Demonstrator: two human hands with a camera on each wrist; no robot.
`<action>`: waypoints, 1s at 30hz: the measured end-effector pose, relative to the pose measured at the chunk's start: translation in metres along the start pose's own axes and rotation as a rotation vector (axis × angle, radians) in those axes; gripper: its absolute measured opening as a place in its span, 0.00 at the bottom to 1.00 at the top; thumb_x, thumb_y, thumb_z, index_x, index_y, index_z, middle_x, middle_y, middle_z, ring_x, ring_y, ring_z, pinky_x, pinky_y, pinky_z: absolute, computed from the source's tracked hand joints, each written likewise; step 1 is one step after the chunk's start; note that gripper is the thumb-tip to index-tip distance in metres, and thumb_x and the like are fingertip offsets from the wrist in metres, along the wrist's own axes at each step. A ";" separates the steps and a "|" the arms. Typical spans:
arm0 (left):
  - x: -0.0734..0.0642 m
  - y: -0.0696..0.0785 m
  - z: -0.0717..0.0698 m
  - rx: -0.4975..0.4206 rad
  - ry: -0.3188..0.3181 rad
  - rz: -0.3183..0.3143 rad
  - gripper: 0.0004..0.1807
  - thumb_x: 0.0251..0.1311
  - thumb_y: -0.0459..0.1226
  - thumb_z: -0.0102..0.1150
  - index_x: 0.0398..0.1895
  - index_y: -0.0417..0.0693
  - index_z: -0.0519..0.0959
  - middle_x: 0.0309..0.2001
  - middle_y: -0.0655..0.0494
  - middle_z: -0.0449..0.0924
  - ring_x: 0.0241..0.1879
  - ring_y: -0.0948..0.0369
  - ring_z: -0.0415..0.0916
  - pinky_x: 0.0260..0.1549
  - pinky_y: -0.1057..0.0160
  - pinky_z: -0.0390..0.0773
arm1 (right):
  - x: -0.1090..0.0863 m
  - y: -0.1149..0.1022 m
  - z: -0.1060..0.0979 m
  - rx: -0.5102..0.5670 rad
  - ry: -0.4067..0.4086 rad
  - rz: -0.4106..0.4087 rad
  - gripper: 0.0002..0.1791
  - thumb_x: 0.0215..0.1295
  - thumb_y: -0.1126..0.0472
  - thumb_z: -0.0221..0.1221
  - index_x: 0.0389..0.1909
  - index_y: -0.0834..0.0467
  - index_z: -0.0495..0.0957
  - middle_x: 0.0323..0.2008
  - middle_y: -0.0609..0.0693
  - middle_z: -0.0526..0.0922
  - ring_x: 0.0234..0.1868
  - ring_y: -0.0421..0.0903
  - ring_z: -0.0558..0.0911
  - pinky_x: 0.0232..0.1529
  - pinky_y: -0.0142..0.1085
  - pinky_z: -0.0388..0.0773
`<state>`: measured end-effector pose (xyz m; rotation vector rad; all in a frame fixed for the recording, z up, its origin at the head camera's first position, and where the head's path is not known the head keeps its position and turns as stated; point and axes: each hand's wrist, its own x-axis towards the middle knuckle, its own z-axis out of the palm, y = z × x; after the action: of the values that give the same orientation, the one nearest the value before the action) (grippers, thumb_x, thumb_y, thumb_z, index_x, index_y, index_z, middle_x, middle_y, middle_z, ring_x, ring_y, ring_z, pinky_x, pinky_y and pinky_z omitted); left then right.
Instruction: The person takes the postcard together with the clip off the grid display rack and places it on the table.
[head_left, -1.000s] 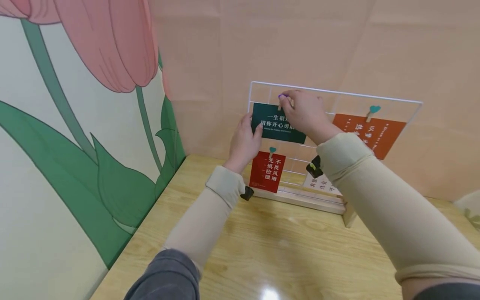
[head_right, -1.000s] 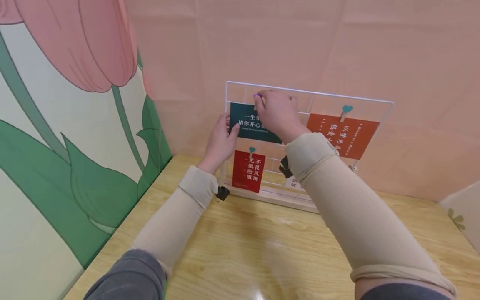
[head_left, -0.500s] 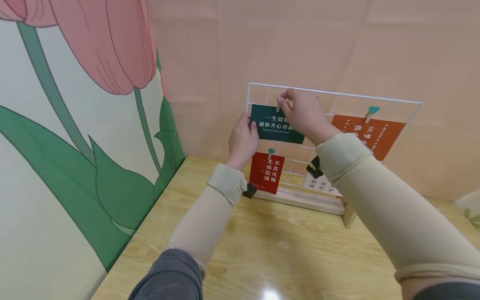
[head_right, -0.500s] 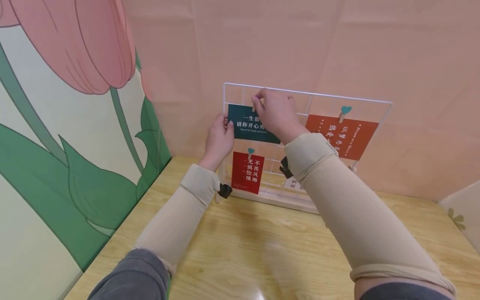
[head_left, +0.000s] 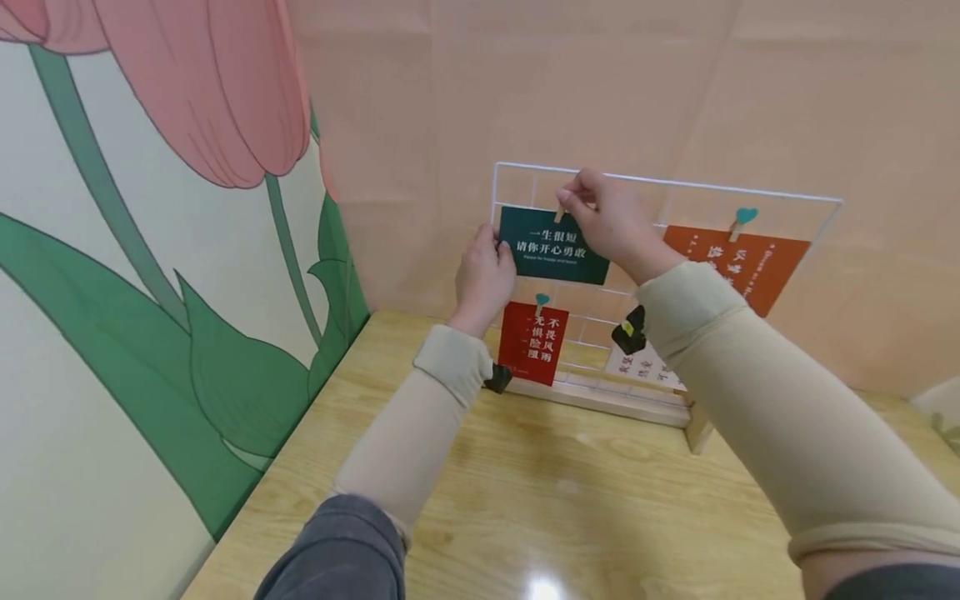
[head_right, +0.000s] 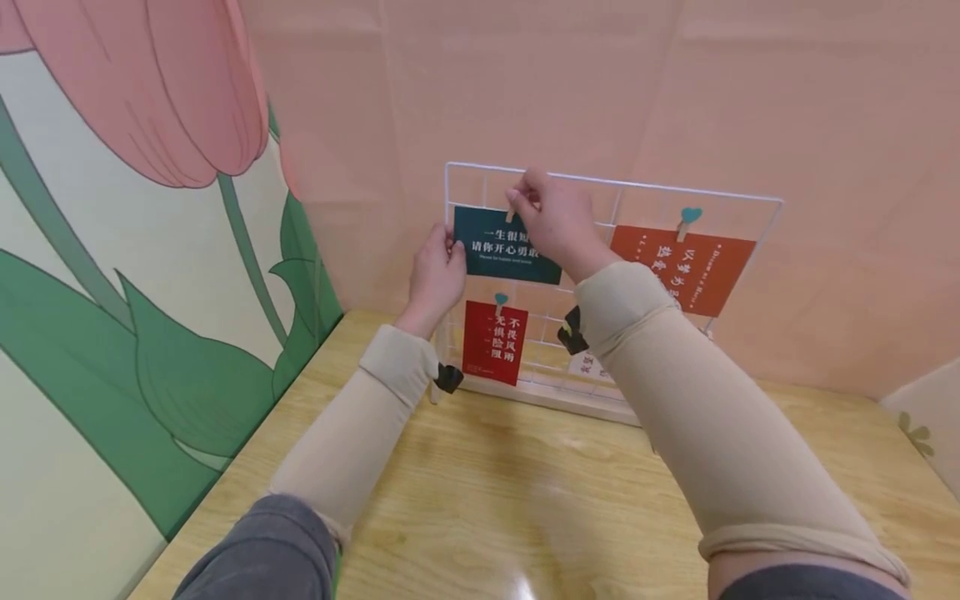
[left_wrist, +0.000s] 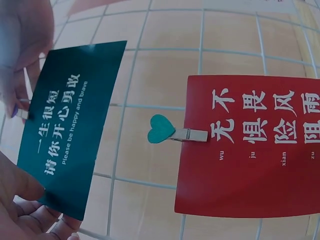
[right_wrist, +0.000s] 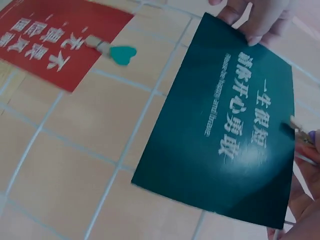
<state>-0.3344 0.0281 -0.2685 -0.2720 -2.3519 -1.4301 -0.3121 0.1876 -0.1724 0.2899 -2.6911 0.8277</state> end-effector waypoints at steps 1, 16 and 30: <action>-0.001 0.000 0.000 -0.003 -0.007 -0.005 0.09 0.80 0.38 0.49 0.55 0.45 0.73 0.47 0.51 0.78 0.44 0.57 0.77 0.42 0.60 0.79 | -0.001 0.000 0.000 0.015 0.001 0.010 0.20 0.82 0.47 0.49 0.58 0.59 0.73 0.66 0.59 0.76 0.69 0.60 0.71 0.68 0.58 0.67; -0.021 -0.003 -0.022 -0.110 -0.098 0.091 0.12 0.80 0.35 0.46 0.59 0.41 0.73 0.46 0.49 0.77 0.44 0.55 0.74 0.42 0.61 0.78 | -0.029 -0.011 -0.007 -0.030 0.052 -0.058 0.25 0.81 0.45 0.49 0.65 0.58 0.75 0.55 0.58 0.80 0.41 0.56 0.77 0.48 0.48 0.79; -0.048 -0.008 -0.041 -0.119 -0.213 0.152 0.10 0.79 0.35 0.47 0.55 0.40 0.74 0.43 0.49 0.77 0.43 0.55 0.74 0.42 0.59 0.79 | -0.086 0.023 0.007 0.030 -0.015 -0.034 0.21 0.80 0.47 0.52 0.59 0.58 0.77 0.51 0.58 0.84 0.45 0.57 0.78 0.43 0.51 0.76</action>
<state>-0.2844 -0.0100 -0.2780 -0.6502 -2.3524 -1.5349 -0.2399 0.2107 -0.2198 0.3490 -2.6816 0.8605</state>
